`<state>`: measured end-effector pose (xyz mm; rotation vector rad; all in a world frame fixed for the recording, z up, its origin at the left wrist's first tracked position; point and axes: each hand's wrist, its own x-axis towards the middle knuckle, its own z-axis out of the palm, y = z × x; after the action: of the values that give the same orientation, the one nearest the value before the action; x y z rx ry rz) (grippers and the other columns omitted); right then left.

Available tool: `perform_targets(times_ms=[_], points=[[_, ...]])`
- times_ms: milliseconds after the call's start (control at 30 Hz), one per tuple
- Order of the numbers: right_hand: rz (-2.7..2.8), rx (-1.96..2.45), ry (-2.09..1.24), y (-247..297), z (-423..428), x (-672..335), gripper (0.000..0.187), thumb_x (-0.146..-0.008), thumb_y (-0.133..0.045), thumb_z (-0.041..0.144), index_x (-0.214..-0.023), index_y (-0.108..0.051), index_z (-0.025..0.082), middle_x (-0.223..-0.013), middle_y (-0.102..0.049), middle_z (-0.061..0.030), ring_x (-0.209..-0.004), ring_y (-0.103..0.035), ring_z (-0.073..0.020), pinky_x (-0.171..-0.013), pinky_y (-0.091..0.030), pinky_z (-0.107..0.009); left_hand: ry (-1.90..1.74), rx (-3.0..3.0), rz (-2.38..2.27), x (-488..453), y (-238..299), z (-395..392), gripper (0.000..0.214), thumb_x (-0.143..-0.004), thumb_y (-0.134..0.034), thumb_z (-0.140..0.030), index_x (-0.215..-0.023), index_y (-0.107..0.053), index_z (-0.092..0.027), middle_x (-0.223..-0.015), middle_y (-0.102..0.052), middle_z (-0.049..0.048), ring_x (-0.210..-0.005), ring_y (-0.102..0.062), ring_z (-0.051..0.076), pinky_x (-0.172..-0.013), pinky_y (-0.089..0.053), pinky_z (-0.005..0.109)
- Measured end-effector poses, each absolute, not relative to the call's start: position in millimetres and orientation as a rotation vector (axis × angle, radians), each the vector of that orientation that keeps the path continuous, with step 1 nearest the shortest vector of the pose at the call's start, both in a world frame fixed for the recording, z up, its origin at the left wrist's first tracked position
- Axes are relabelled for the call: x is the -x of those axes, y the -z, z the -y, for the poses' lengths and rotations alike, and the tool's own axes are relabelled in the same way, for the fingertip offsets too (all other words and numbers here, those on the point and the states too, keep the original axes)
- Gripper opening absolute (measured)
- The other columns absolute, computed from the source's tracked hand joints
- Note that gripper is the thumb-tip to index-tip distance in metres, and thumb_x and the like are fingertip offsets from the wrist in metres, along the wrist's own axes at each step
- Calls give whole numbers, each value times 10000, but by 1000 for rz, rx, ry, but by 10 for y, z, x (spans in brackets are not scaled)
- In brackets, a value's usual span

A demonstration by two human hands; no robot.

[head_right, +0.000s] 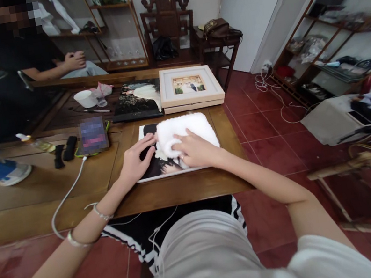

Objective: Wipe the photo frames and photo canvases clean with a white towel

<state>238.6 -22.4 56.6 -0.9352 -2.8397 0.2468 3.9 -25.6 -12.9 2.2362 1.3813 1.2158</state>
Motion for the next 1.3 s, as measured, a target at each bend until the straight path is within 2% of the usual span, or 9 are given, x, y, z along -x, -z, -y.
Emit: perform_targets(times_ms=[133, 233, 367, 533, 633, 900, 1100, 1167, 1300], points=[[2961, 791, -375, -710, 787, -2519, 227, -781, -521, 101, -944, -672, 144, -1334, -586, -229, -1350, -457, -306, -1145, -264, -545, -1163, -2243, -1392, -32, 141, 247, 349, -933, -516, -311, -1183, -690, -141, -1329, -621, 129, -1272, -559, 272, -1113, -421, 457], [2968, 707, -511, -731, 916, -2636, 218, -761, -530, 98, -912, -664, 182, -1341, -601, -168, -1333, -485, -284, -1146, -299, -503, -1135, -2246, -1372, -30, 139, 245, 345, -933, -517, -317, -1179, -697, -155, -1323, -627, 117, -1291, -541, 270, -1123, -410, 458], [2841, 925, -531, -630, 589, -2808, 220, -750, -471, 92, -835, -641, 203, -1048, -714, -101, -1275, -533, -321, -983, -452, -459, -1144, -2243, -1367, -34, 135, 248, 358, -934, -510, -317, -1188, -695, -144, -1312, -632, 125, -1287, -546, 269, -1126, -406, 452], [2611, 1273, -321, -509, -85, -2839, 282, -803, -405, 147, -977, -626, 171, -832, -672, -97, -1035, -612, -355, -887, -451, -469, -1136, -2230, -1369, -34, 142, 247, 363, -939, -498, -338, -1186, -695, -159, -1318, -631, 115, -1289, -544, 268, -1128, -401, 461], [2547, 1364, -263, -479, -315, -2669, 344, -826, -378, 126, -1091, -597, 148, -957, -686, -124, -1009, -606, -350, -914, -428, -497, -1137, -2216, -1365, -35, 138, 248, 361, -938, -505, -363, -1170, -701, -167, -1315, -634, 112, -1289, -545, 272, -1130, -396, 466], [2830, 887, -288, -474, 174, -2137, 329, -827, -465, 78, -1105, -636, 122, -1334, -583, -214, -1407, -370, -305, -1140, -221, -581, -1341, -2152, -1280, -29, 50, 318, 483, -1017, -344, -431, -1333, -576, -149, -1474, -484, 138, -1404, -405, 246, -1165, -326, 461], [2991, 438, -550, -708, 671, -2275, 312, -770, -501, 53, -998, -665, 186, -1395, -565, -138, -1400, -397, -235, -1184, -235, -491, -1386, -2106, -1273, -25, 47, 325, 528, -1028, -267, -460, -1370, -541, -164, -1459, -506, 125, -1407, -402, 231, -1176, -314, 452], [3018, 518, -582, -822, 732, -2380, 297, -765, -495, 61, -964, -663, 202, -1303, -636, -109, -1287, -527, -251, -1144, -308, -470, -1340, -2130, -1290, -32, 55, 316, 506, -1019, -319, -450, -1360, -550, -155, -1440, -525, 130, -1389, -429, 234, -1166, -338, 446], [3061, 849, -542, -965, 686, -2600, 231, -790, -462, 77, -864, -647, 192, -828, -717, -80, -946, -670, -275, -936, -444, -405, -1218, -2219, -1280, -42, 76, 297, 399, -975, -463, -388, -1257, -640, -167, -1359, -602, 112, -1330, -504, 251, -1132, -393, 459]])
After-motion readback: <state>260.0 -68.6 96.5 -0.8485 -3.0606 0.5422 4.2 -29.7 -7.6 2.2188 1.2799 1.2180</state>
